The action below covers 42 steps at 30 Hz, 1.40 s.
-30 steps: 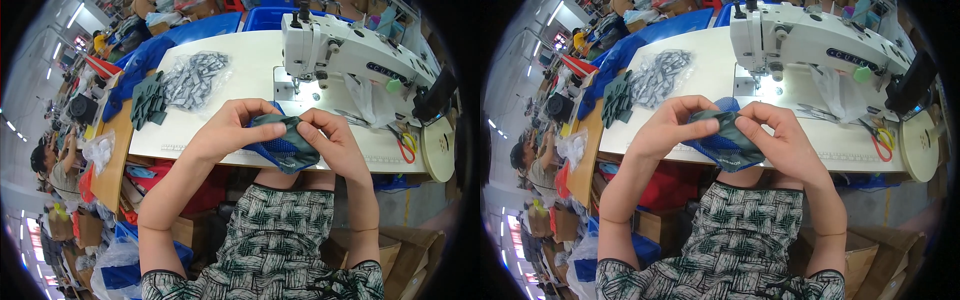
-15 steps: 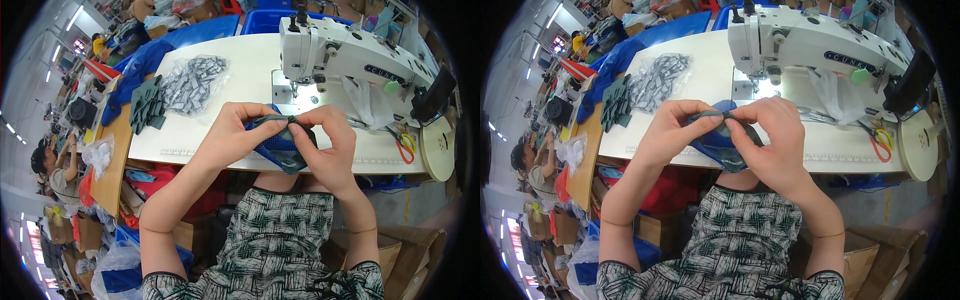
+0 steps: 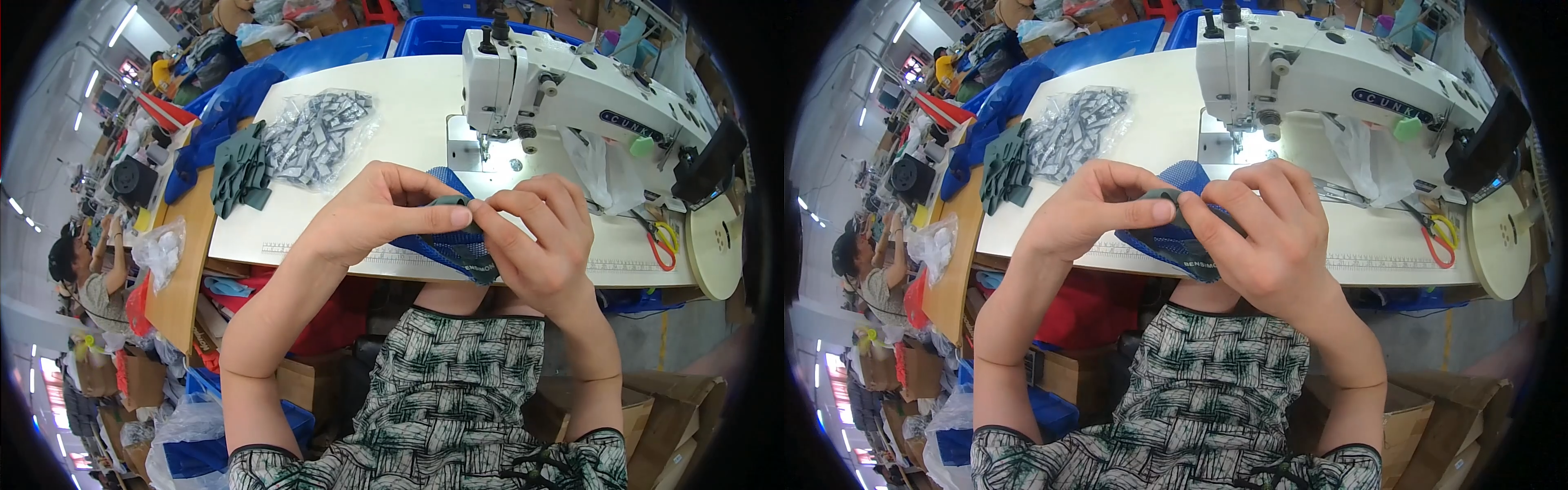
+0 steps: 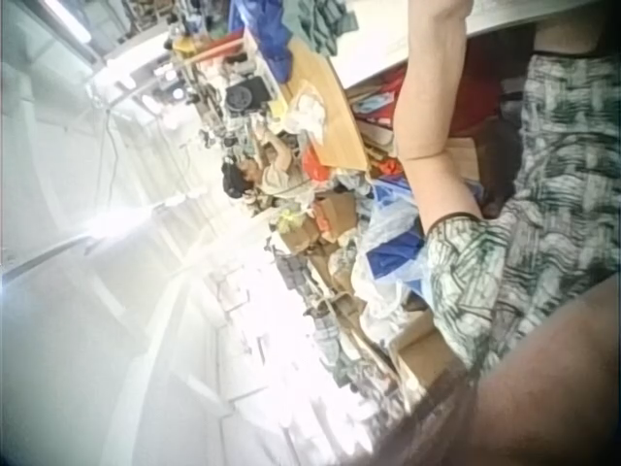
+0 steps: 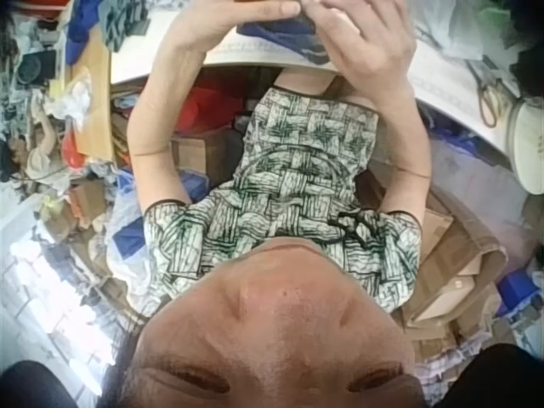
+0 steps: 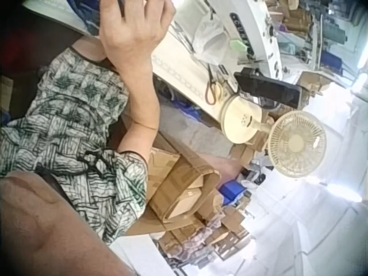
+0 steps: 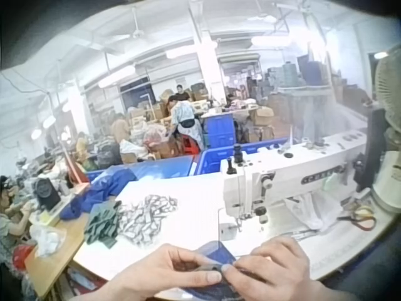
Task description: Sewing a green fabric trim onto a blue mesh fabric using an industrial sewing machine.
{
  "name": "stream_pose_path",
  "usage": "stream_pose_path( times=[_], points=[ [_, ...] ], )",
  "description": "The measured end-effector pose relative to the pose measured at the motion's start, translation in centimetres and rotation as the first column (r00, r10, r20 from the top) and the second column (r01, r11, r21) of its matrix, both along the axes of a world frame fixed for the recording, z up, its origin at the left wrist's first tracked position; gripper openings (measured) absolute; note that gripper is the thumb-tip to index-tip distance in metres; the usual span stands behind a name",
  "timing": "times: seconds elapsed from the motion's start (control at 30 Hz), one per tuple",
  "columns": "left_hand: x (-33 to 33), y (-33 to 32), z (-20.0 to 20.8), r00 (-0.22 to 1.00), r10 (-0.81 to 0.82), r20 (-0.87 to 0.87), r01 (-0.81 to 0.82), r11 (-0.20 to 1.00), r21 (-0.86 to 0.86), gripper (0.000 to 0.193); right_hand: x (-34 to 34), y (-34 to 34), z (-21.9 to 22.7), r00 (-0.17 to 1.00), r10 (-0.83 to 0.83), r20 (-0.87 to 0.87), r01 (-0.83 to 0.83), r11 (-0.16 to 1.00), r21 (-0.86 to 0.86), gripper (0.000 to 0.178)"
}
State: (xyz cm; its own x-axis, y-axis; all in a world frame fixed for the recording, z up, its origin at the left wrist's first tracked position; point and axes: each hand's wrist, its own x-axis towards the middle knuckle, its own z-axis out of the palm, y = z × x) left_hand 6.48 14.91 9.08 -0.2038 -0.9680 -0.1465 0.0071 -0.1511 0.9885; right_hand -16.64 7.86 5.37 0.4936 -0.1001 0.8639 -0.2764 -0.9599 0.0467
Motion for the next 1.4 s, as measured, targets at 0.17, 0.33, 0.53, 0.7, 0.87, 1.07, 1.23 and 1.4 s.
stream_pose_path(
  times=[0.17, 0.33, 0.53, 0.7, 0.87, 1.07, 1.23, 1.4],
  points=[
    [-0.6, 0.2, 0.3, 0.991, 0.118, 0.062, -0.115, 0.992, -0.042, 0.022, -0.1, 0.0, 0.8, 0.998, 0.048, -0.046, -0.041, 0.989, 0.143, 0.036],
    [-1.7, 0.8, 0.8, 0.923, 0.228, 0.309, -0.124, 0.939, -0.322, 0.017, -0.2, 0.0, 0.9, 0.963, 0.199, 0.18, -0.268, 0.695, 0.667, 0.027],
    [-1.9, 1.0, 0.7, 0.904, 0.275, 0.327, -0.142, 0.915, -0.377, 0.012, 0.1, 0.1, 1.4, 0.961, 0.216, 0.17, -0.262, 0.527, 0.809, 0.017],
    [-1.7, 1.2, 1.0, 0.892, 0.281, 0.353, -0.143, 0.918, -0.37, 0.011, 0.3, 0.0, 1.5, 0.964, 0.218, 0.154, -0.253, 0.559, 0.79, 0.013],
    [-1.4, 0.9, 1.1, 0.912, 0.243, 0.331, -0.133, 0.937, -0.322, 0.013, 0.4, 0.0, 1.3, 0.961, 0.209, 0.182, -0.271, 0.573, 0.774, 0.011],
    [-0.7, 0.5, 0.2, 0.948, 0.12, 0.295, -0.017, 0.944, -0.328, 0.022, 0.7, -0.8, 1.5, 0.996, 0.084, 0.043, -0.093, 0.961, 0.26, 0.017],
    [0.2, -0.7, 0.9, 0.972, 0.078, 0.22, -0.056, 0.993, -0.104, 0.023, 0.2, -0.9, 1.2, 0.999, -0.044, -0.022, 0.034, 0.943, -0.33, 0.018],
    [1.4, -2.1, -0.5, 0.992, -0.119, -0.032, 0.117, 0.992, -0.056, 0.034, -0.1, -0.7, 1.5, 0.987, 0.017, -0.157, -0.087, 0.889, -0.449, 0.005]
  ],
)
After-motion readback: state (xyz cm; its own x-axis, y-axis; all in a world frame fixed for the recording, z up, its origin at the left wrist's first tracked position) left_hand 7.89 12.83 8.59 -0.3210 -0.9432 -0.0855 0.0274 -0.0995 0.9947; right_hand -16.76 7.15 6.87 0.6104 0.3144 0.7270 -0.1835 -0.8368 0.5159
